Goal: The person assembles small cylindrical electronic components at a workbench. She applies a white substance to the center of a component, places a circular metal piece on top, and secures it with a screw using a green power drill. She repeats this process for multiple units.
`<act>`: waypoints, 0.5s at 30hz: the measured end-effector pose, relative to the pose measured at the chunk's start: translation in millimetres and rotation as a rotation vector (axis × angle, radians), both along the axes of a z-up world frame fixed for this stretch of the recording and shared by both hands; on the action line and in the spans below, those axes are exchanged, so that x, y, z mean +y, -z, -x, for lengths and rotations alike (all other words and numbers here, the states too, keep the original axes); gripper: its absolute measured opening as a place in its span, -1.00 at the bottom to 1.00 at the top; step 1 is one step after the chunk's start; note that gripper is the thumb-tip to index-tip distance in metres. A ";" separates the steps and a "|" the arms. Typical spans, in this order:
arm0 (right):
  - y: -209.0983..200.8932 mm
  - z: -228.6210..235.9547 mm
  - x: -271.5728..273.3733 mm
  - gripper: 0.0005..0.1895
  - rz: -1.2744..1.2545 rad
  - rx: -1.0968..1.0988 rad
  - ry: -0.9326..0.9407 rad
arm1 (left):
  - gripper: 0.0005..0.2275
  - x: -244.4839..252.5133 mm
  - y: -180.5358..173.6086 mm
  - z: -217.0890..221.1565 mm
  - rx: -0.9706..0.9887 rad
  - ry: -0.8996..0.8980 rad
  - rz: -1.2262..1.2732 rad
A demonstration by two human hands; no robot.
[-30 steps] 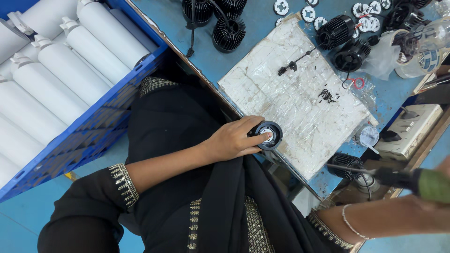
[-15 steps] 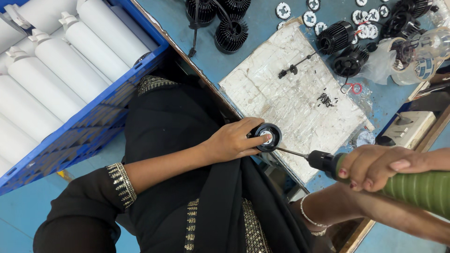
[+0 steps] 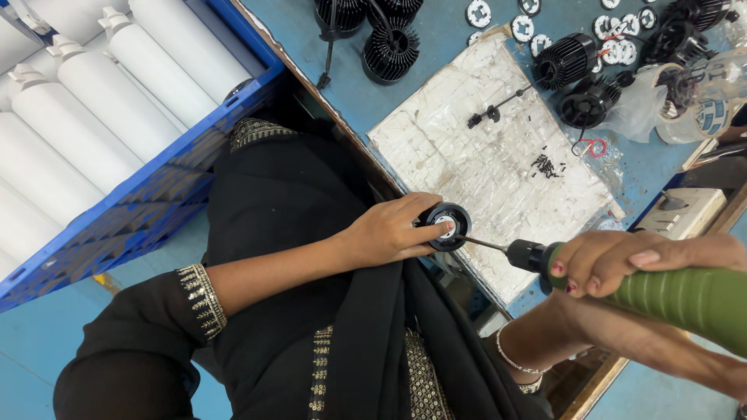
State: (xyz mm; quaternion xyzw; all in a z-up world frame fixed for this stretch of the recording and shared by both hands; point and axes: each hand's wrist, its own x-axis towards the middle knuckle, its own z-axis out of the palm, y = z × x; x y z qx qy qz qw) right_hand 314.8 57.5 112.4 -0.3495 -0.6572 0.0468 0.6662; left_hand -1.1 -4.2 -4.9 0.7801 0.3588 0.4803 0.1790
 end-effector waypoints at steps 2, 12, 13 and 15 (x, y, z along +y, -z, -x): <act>-10.7 21.8 -8.3 -0.13 0.205 0.000 -0.197 | -0.48 0.0 -0.1 -0.1 0.001 -0.004 -0.005; -65.8 89.8 -22.1 0.19 0.514 0.080 -0.515 | -0.48 1.0 2.5 0.1 0.000 0.018 -0.009; -67.8 94.8 -23.7 0.19 0.500 0.014 -0.451 | -0.48 0.9 3.0 0.9 0.001 0.024 -0.004; -72.5 104.1 -26.6 0.19 0.467 -0.118 -0.322 | -0.48 1.4 3.4 0.0 -0.004 0.032 -0.002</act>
